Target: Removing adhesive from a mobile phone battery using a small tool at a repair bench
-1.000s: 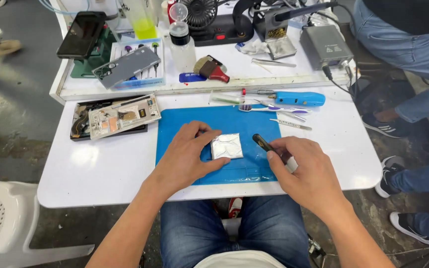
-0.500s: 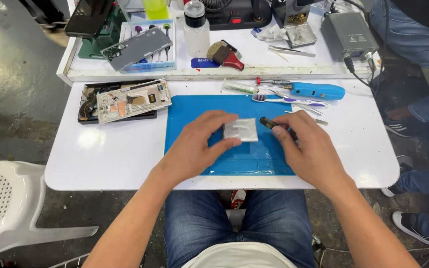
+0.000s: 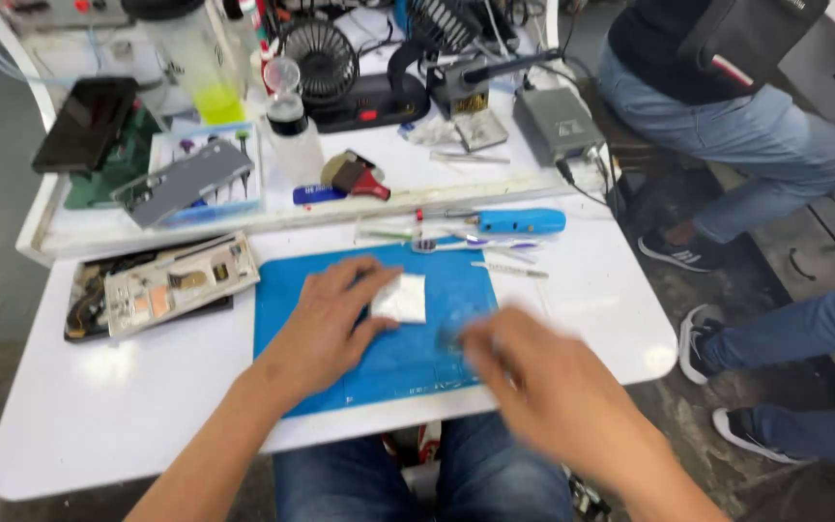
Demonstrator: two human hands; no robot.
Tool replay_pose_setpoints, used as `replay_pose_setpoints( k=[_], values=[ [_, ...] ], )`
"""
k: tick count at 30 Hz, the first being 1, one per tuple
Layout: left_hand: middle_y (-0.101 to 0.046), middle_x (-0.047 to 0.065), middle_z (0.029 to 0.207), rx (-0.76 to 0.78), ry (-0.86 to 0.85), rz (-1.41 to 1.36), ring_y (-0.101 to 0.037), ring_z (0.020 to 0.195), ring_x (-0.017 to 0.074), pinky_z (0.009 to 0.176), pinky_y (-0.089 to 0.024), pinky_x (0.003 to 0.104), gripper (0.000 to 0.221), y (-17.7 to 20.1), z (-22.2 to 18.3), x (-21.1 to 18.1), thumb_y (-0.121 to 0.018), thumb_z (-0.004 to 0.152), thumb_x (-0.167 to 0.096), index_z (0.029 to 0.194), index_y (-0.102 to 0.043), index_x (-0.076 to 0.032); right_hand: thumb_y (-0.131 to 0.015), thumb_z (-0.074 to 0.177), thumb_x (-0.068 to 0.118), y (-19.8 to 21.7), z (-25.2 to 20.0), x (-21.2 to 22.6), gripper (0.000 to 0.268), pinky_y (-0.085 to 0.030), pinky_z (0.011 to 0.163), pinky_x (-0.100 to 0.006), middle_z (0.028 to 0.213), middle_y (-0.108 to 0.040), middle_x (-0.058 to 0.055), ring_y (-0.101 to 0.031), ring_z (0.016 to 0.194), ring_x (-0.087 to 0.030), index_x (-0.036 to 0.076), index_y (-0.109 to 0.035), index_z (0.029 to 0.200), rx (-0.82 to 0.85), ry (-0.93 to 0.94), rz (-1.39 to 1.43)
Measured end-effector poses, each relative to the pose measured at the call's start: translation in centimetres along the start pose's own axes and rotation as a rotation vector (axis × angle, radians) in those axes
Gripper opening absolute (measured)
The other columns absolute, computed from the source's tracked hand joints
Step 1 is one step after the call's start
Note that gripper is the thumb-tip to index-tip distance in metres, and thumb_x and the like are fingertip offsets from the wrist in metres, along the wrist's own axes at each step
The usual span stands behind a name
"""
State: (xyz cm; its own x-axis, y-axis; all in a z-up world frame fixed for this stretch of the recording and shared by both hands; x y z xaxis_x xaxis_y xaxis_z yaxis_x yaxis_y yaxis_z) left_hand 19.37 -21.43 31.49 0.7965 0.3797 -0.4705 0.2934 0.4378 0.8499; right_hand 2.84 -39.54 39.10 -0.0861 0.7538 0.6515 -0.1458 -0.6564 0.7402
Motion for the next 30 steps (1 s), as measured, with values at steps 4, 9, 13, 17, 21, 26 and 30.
replay_pose_setpoints(
  k=[4,9,13,17,21,26,30],
  values=[
    [-0.059,0.003,0.137,0.016,0.012,0.06,-0.05,0.126,0.0313,0.094,-0.037,0.052,0.045,0.4,-1.0,-0.2,-0.065,0.098,-0.037,0.14,-0.062,-0.021,-0.057,0.1,0.023,5.0,-2.2,7.8,0.013,-0.055,0.07,-0.04,0.102,-0.074,-0.002,-0.076,0.081,-0.024,0.016,-0.067,0.105,0.009,0.062,0.036],
    [-0.062,0.006,0.131,0.047,-0.022,0.107,-0.046,0.135,0.0291,0.11,-0.034,0.049,0.036,1.5,-1.2,-1.4,-0.064,0.1,-0.037,0.132,-0.067,-0.021,-0.059,0.099,0.019,9.0,-2.9,14.2,0.013,-0.056,0.069,-0.042,0.1,-0.073,-0.005,-0.076,0.081,-0.027,0.014,-0.068,0.106,0.001,0.149,0.063],
    [-0.056,0.01,0.144,0.038,0.007,0.078,-0.043,0.138,0.0335,0.11,-0.035,0.051,0.045,1.3,-0.9,-2.2,-0.069,0.096,-0.04,0.136,-0.065,-0.02,-0.06,0.097,0.016,9.9,-1.9,14.1,0.014,-0.058,0.069,-0.043,0.098,-0.072,-0.007,-0.076,0.082,-0.03,0.012,-0.069,0.107,-0.058,0.174,0.056],
    [-0.064,0.004,0.13,-0.097,-0.095,0.088,-0.051,0.129,0.0258,0.104,-0.037,0.044,0.04,0.1,-1.5,-1.5,-0.07,0.097,-0.041,0.13,-0.068,-0.019,-0.062,0.096,0.013,7.4,-0.6,10.7,0.015,-0.059,0.068,-0.044,0.096,-0.071,-0.009,-0.075,0.082,-0.032,0.01,-0.07,0.108,-0.06,0.171,0.099],
    [-0.067,0.0,0.129,-0.143,-0.152,0.122,-0.054,0.126,0.0249,0.1,-0.039,0.043,0.039,-0.4,-1.2,-0.2,-0.071,0.096,-0.044,0.128,-0.068,-0.022,-0.063,0.095,0.01,5.2,0.4,6.0,0.016,-0.06,0.068,-0.045,0.095,-0.071,-0.012,-0.075,0.083,-0.035,0.008,-0.072,0.109,-0.06,0.103,-0.002],
    [-0.069,0.002,0.128,-0.135,-0.105,0.017,-0.054,0.126,0.0252,0.104,-0.036,0.044,0.038,-0.2,-1.8,-1.6,-0.075,0.094,-0.037,0.127,-0.069,-0.018,-0.065,0.094,0.006,1.4,2.3,0.8,0.018,-0.062,0.068,-0.047,0.092,-0.069,-0.015,-0.075,0.084,-0.038,0.005,-0.073,0.11,-0.027,0.092,-0.116],
    [-0.067,0.002,0.135,-0.126,-0.076,0.023,-0.051,0.13,0.0262,0.108,-0.034,0.048,0.036,0.2,-2.1,-1.7,-0.078,0.09,-0.039,0.117,-0.074,-0.016,-0.066,0.093,0.003,-1.4,4.1,-1.8,0.02,-0.063,0.067,-0.048,0.091,-0.068,-0.017,-0.075,0.084,-0.041,0.003,-0.074,0.111,-0.006,0.144,-0.192]
  ],
)
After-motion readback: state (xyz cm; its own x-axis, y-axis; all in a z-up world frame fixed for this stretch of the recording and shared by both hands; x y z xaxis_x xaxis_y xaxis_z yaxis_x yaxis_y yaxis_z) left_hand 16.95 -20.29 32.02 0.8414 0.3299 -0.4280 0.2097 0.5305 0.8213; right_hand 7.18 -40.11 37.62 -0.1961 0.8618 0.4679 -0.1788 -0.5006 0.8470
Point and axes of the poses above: each hand's wrist, its own z-axis towards the middle knuckle, its own y-axis out of the back of the hand, x = y × z, the point moved 3 cm from there along z, towards the middle knuckle
